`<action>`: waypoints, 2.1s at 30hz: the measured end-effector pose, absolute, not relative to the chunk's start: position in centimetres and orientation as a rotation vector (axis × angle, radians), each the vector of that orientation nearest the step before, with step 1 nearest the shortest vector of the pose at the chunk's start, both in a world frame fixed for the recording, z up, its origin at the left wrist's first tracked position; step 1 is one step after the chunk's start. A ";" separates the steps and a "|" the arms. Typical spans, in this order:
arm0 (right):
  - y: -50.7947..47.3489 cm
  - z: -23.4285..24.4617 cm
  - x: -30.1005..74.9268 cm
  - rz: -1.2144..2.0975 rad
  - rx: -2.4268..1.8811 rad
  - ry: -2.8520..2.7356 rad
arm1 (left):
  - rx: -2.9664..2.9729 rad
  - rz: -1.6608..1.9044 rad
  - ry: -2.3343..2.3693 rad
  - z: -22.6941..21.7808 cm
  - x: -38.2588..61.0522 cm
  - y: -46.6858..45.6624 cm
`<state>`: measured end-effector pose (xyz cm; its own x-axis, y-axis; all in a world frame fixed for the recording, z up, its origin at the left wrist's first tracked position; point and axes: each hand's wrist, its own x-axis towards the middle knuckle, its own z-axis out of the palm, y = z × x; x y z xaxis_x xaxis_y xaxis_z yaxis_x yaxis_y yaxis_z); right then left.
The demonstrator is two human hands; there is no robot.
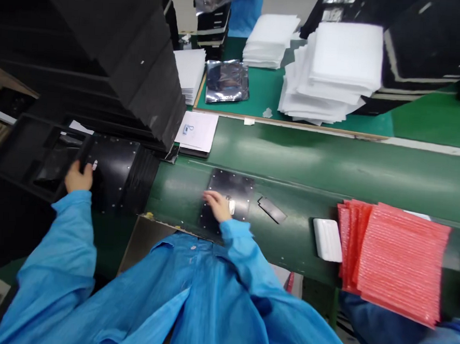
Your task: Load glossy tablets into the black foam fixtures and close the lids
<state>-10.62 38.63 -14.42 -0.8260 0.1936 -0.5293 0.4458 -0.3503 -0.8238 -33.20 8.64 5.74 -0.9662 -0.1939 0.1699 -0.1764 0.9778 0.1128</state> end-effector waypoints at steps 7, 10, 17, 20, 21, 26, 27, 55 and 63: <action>24.8 -8.1 -24.4 -2.347 0.411 1.571 | 0.443 -0.948 -2.893 1.6 -25.9 6.2; 27.8 -8.0 -22.9 -2.324 0.443 1.671 | 0.489 -1.501 -2.786 1.3 -23.0 6.7; 38.1 -13.1 -9.0 -2.179 1.251 1.941 | 0.096 -1.904 -3.066 -6.9 -19.8 18.8; 39.8 -16.2 -5.6 -2.039 1.610 1.952 | 0.168 -1.820 -3.224 -11.6 -19.7 25.5; 40.2 -16.9 -4.8 -2.023 1.663 1.940 | 0.156 -1.770 -3.265 -12.6 -19.8 27.1; 45.2 -17.7 0.1 -2.006 1.471 2.119 | -0.064 -1.434 -3.403 -13.7 -18.7 31.2; 46.8 -17.7 1.1 -1.982 1.414 2.204 | -0.219 -1.307 -3.437 -13.4 -17.9 31.7; 52.4 -18.3 -1.5 -0.713 0.403 2.449 | -1.367 0.643 -3.570 -15.0 -6.5 37.1; 54.6 -17.6 -3.5 -0.740 0.145 2.412 | -1.038 0.218 -3.605 -14.4 -4.7 38.6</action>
